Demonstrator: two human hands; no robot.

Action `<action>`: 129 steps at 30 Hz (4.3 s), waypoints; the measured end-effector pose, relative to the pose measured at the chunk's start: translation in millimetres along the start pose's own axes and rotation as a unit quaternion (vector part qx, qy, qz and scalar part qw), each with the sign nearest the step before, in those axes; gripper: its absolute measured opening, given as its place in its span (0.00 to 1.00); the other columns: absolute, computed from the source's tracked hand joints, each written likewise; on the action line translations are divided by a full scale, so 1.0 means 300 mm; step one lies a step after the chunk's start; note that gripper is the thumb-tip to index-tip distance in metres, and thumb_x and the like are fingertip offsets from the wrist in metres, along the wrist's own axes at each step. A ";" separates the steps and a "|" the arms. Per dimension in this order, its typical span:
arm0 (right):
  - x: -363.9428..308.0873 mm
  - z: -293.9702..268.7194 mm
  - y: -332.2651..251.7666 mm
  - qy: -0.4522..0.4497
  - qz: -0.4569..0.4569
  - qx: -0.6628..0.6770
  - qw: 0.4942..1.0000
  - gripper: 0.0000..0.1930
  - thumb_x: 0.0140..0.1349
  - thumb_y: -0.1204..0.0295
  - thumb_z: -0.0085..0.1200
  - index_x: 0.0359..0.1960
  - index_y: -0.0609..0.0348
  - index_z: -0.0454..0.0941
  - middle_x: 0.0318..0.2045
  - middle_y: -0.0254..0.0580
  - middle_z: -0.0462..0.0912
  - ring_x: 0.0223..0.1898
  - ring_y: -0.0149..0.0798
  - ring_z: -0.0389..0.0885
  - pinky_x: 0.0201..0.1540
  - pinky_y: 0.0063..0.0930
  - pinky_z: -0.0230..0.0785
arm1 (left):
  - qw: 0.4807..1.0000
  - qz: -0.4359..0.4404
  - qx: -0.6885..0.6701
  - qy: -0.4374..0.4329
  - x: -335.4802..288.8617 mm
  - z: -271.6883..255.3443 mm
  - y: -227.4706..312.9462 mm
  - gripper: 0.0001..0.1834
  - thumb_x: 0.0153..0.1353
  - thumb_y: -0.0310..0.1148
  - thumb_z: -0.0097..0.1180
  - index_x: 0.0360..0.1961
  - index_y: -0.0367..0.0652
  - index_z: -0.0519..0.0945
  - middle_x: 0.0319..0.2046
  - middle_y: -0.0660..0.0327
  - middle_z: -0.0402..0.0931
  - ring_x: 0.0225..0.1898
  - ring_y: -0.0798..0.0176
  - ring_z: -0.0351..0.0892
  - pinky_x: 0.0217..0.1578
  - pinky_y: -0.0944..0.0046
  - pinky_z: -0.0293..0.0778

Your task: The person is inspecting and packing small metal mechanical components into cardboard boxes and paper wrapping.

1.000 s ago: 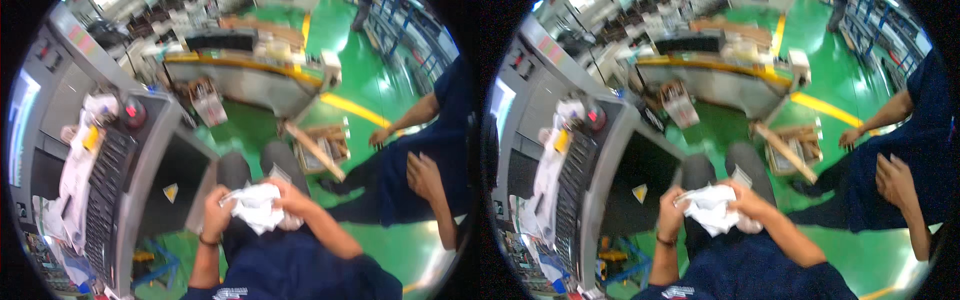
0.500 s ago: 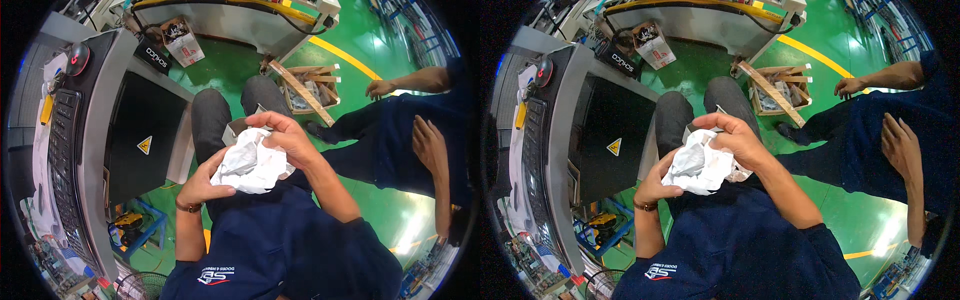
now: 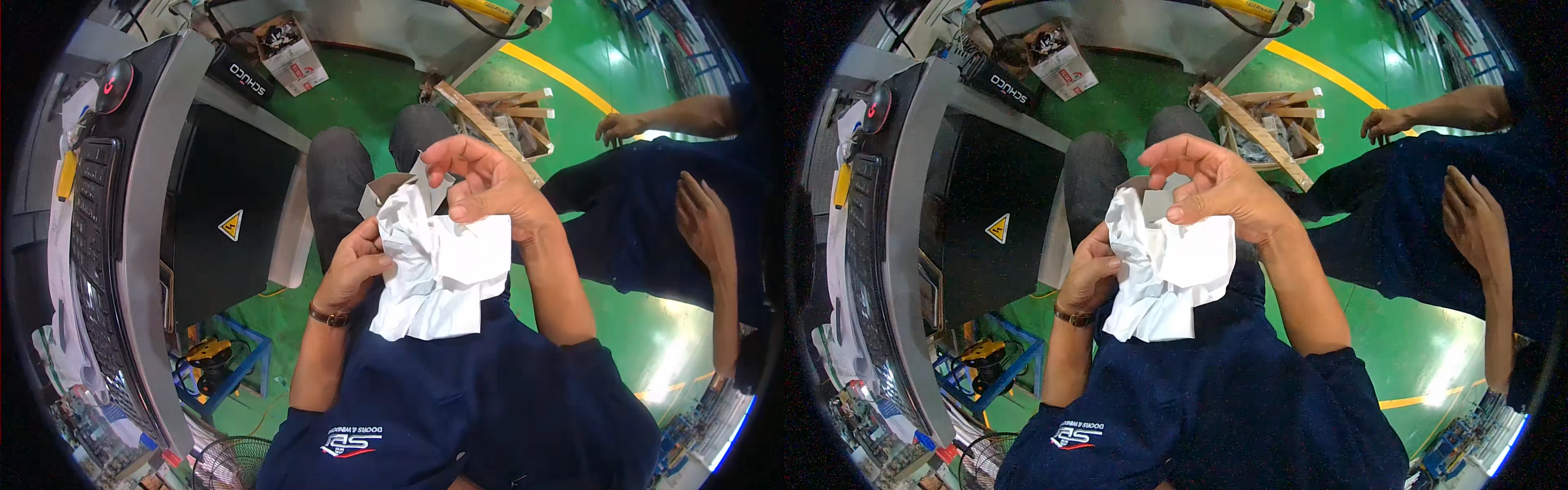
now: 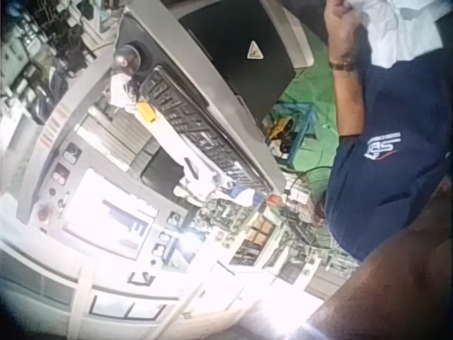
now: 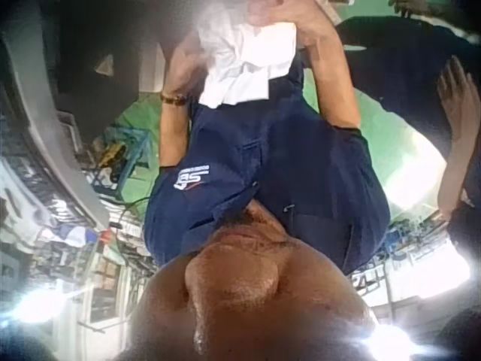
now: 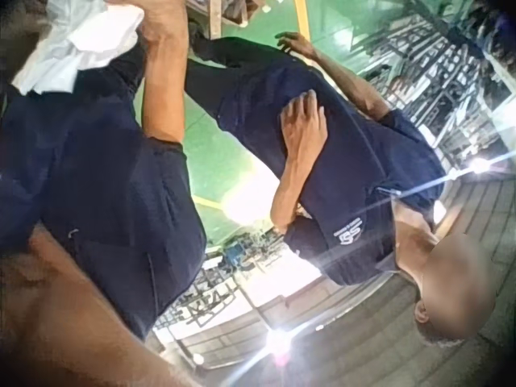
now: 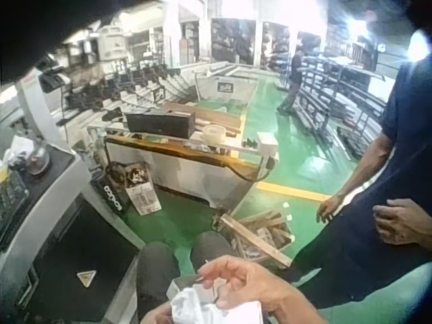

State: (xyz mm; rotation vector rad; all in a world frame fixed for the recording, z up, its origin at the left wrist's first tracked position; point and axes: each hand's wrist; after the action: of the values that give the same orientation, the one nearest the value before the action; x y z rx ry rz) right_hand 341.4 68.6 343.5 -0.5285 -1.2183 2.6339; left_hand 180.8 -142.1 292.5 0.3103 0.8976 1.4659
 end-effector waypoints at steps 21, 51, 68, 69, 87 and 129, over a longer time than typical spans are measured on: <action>-0.208 0.265 -0.145 0.011 -0.170 -0.257 0.951 0.09 0.70 0.72 0.64 0.40 0.69 0.87 0.33 0.40 0.88 0.32 0.30 0.85 0.34 0.24 0.75 | 0.945 0.238 -0.110 0.196 0.070 -0.053 -0.075 0.27 0.82 0.46 0.47 0.73 0.41 0.70 0.63 0.60 0.77 0.61 0.59 0.78 0.63 0.55 0.75; -0.013 0.194 0.231 0.109 -0.238 -0.496 0.828 0.15 0.64 0.79 0.62 0.54 0.61 0.84 0.48 0.46 0.87 0.42 0.42 0.86 0.45 0.34 0.78 | 0.953 0.083 -0.287 0.047 0.016 -0.054 -0.030 0.32 0.81 0.53 0.47 0.73 0.39 0.70 0.65 0.53 0.79 0.63 0.53 0.80 0.67 0.50 0.74; -0.061 0.304 0.230 0.068 -0.271 -0.620 0.733 0.31 0.53 0.66 0.75 0.63 0.49 0.84 0.31 0.38 0.77 0.32 0.44 0.81 0.35 0.37 0.73 | 0.939 0.056 -0.336 -0.040 0.057 -0.063 -0.078 0.34 0.77 0.50 0.48 0.70 0.32 0.72 0.61 0.48 0.80 0.58 0.52 0.83 0.60 0.52 0.80; -0.064 0.309 0.230 0.049 -0.261 -0.632 0.728 0.30 0.54 0.66 0.75 0.61 0.49 0.86 0.30 0.38 0.77 0.32 0.44 0.81 0.35 0.37 0.73 | 0.947 0.045 -0.307 -0.087 0.054 -0.028 -0.047 0.32 0.78 0.48 0.46 0.70 0.32 0.72 0.61 0.48 0.81 0.57 0.53 0.83 0.60 0.53 0.80; -0.028 0.141 0.233 0.189 -0.211 -0.030 0.958 0.13 0.67 0.83 0.63 0.43 0.58 0.69 0.48 0.49 0.85 0.41 0.33 0.86 0.47 0.28 0.83 | 0.918 0.107 -0.374 -0.080 0.055 -0.122 -0.112 0.33 0.81 0.49 0.33 0.74 0.34 0.69 0.67 0.46 0.77 0.66 0.45 0.78 0.70 0.45 0.71; -0.039 -0.061 0.294 0.165 -0.009 0.377 0.912 0.13 0.77 0.68 0.57 0.53 0.67 0.78 0.42 0.50 0.87 0.34 0.34 0.87 0.37 0.23 0.87 | 0.903 0.087 -0.408 -0.105 0.051 -0.114 -0.111 0.34 0.81 0.46 0.34 0.77 0.32 0.64 0.75 0.43 0.67 0.74 0.40 0.69 0.75 0.42 0.63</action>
State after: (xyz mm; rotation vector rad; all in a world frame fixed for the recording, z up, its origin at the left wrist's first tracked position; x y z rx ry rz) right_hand 357.5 20.8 267.9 -0.7398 -0.0716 2.5716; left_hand 179.1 -143.6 242.4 -0.0869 0.0325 1.7995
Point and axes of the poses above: each hand's wrist, its own x-axis towards the middle knuckle, its own z-axis out of the palm, y = z × x
